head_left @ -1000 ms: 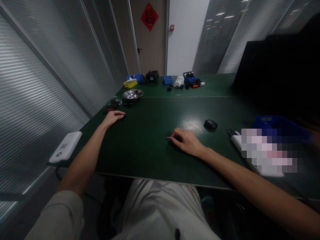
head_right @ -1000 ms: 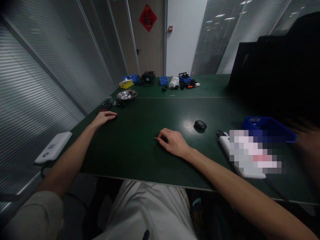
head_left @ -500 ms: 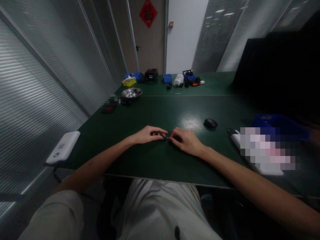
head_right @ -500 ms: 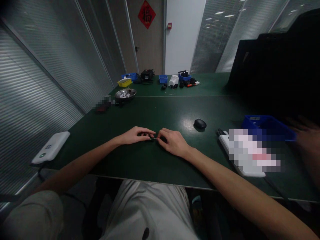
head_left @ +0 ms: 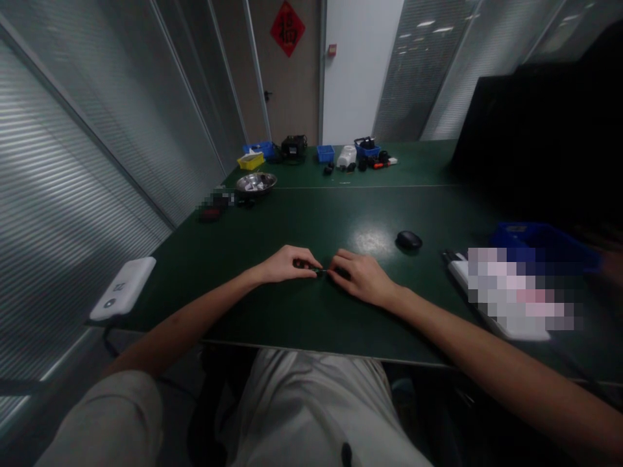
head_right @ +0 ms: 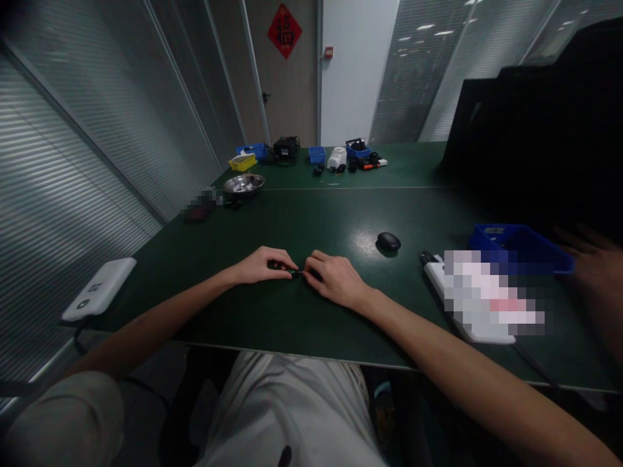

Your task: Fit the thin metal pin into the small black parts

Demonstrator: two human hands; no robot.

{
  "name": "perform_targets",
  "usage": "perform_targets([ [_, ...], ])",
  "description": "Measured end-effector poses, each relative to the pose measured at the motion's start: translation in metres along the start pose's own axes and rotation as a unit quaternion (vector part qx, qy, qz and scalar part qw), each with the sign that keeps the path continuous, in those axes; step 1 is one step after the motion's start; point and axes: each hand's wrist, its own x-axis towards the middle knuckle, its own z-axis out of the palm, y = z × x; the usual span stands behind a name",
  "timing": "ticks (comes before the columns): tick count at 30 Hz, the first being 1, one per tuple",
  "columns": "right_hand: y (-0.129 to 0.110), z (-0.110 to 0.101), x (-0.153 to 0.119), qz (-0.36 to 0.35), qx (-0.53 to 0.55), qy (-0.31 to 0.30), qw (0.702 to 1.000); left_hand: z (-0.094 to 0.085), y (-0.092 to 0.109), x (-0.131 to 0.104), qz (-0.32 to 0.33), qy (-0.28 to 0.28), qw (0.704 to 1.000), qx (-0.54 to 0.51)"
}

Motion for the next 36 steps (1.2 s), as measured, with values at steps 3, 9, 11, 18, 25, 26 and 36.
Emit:
perform_targets([
  [3,0.000,0.001,0.000,0.002,-0.003,0.000,1.000,0.000,0.002,-0.001,-0.019,0.012,1.000,0.013],
  [9,0.000,0.002,0.000,-0.001,0.000,0.000,1.000,-0.002,0.007,-0.003,0.007,0.017,0.999,0.044],
  [11,-0.001,0.002,0.000,-0.004,0.002,-0.001,1.000,-0.003,0.007,-0.004,0.022,0.015,0.998,0.057],
  [18,-0.002,0.005,0.000,-0.001,-0.004,0.006,1.000,-0.004,0.005,-0.003,0.051,0.013,0.997,0.060],
  [25,-0.001,0.007,-0.001,-0.007,0.004,-0.003,1.000,-0.004,0.004,-0.003,0.039,0.014,0.998,0.038],
  [26,0.000,0.007,-0.001,-0.007,0.003,-0.004,1.000,-0.004,0.004,-0.003,0.034,0.017,0.999,0.036],
  [36,-0.005,0.011,0.001,-0.006,-0.029,0.003,1.000,-0.005,0.007,-0.003,0.005,0.013,0.999,0.033],
])
